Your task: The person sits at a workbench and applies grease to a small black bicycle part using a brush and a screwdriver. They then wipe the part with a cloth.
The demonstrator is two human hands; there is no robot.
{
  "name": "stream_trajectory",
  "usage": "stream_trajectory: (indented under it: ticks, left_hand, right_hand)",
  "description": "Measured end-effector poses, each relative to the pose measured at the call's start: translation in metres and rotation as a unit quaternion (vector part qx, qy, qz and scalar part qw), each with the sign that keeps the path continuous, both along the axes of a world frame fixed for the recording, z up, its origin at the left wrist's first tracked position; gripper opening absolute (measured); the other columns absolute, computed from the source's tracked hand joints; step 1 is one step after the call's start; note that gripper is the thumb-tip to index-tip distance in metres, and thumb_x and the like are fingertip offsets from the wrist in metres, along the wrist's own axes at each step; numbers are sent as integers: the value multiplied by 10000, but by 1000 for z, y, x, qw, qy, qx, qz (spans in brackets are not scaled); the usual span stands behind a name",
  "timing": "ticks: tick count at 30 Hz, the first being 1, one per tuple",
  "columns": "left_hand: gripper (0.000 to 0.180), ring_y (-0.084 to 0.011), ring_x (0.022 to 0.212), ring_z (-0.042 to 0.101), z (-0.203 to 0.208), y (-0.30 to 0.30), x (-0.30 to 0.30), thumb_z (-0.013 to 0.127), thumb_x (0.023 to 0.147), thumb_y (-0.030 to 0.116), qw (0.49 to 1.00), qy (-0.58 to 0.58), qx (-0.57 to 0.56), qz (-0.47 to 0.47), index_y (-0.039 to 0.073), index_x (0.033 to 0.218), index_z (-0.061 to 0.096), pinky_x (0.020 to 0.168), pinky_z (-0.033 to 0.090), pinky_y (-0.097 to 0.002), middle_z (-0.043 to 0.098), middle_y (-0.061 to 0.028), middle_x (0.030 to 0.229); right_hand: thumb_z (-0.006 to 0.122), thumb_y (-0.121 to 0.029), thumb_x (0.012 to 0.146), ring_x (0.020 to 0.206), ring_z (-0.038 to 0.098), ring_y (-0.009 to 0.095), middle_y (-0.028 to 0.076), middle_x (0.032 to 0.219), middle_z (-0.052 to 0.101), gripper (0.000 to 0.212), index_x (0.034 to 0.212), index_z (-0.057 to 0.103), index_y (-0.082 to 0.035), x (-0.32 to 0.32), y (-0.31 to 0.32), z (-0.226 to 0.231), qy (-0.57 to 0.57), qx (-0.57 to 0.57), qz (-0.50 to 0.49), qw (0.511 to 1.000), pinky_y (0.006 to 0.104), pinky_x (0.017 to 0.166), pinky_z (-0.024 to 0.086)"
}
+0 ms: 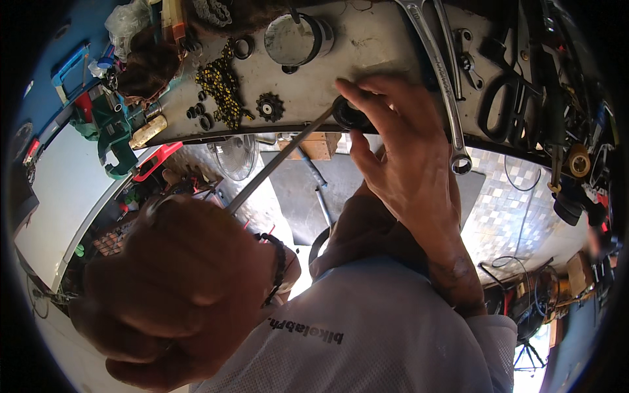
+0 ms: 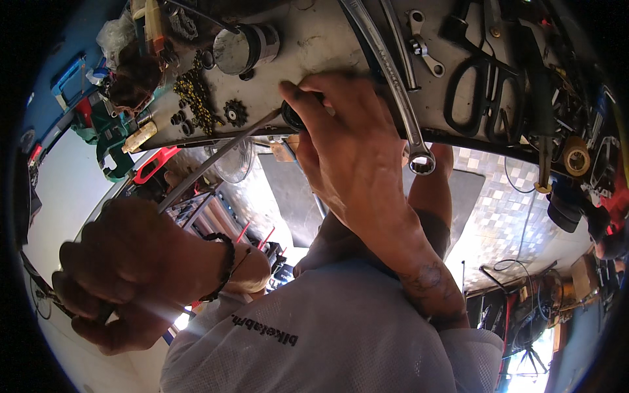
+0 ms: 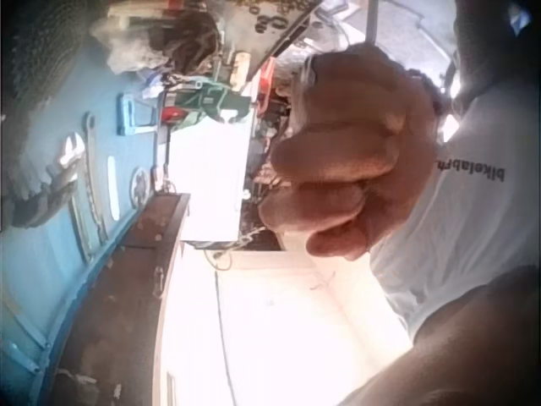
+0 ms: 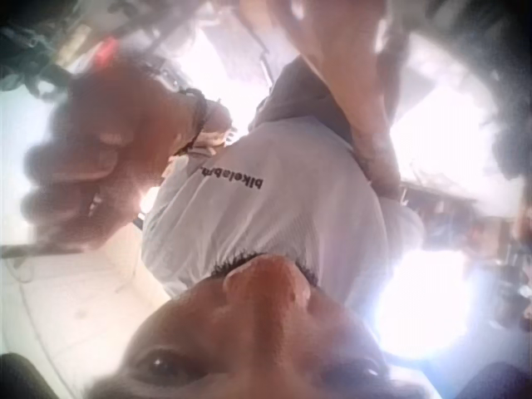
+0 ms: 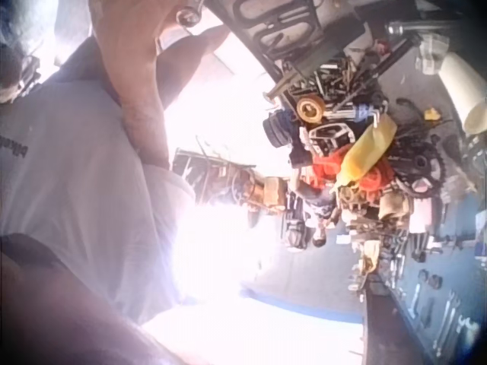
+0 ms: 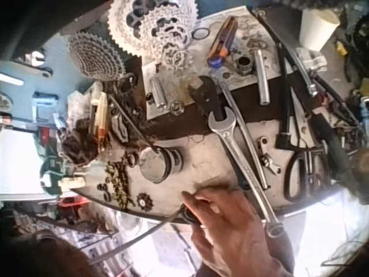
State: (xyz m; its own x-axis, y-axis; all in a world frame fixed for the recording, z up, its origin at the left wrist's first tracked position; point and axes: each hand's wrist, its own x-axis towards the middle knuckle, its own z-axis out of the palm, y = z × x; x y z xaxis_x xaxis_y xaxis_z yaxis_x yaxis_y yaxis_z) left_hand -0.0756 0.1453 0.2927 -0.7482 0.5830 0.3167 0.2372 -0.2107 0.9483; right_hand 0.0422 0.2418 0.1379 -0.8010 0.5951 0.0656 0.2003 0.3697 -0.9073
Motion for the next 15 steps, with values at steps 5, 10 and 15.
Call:
stream_trajectory:
  ticks: [5,10,15]
  left_hand:
    - [361,-129,568,432,1,-4,-2,505,971,456,999,-5,23,-43,210,713,446,624,352,-361,461,28,705]
    - [340,-123,560,418,-5,-1,-8,514,964,446,996,-22,7,-91,209,729,451,593,337,-358,464,23,712]
    - [332,-126,550,401,-10,-1,-9,519,965,455,995,-31,16,-97,207,753,458,574,324,-351,467,22,716]
  right_hand:
    - [836,3,727,1022,610,306,121,1175,581,646,1330,618,-80,4,4,5,-33,11,-3,999,427,891,539]
    - [843,8,720,1009,611,300,114,1147,591,555,1232,648,-79,2,4,3,-41,28,13,999,423,887,542]
    - [834,15,723,1002,616,290,95,1128,611,509,1195,674,-83,1,2,1,-32,22,7,999,421,879,546]
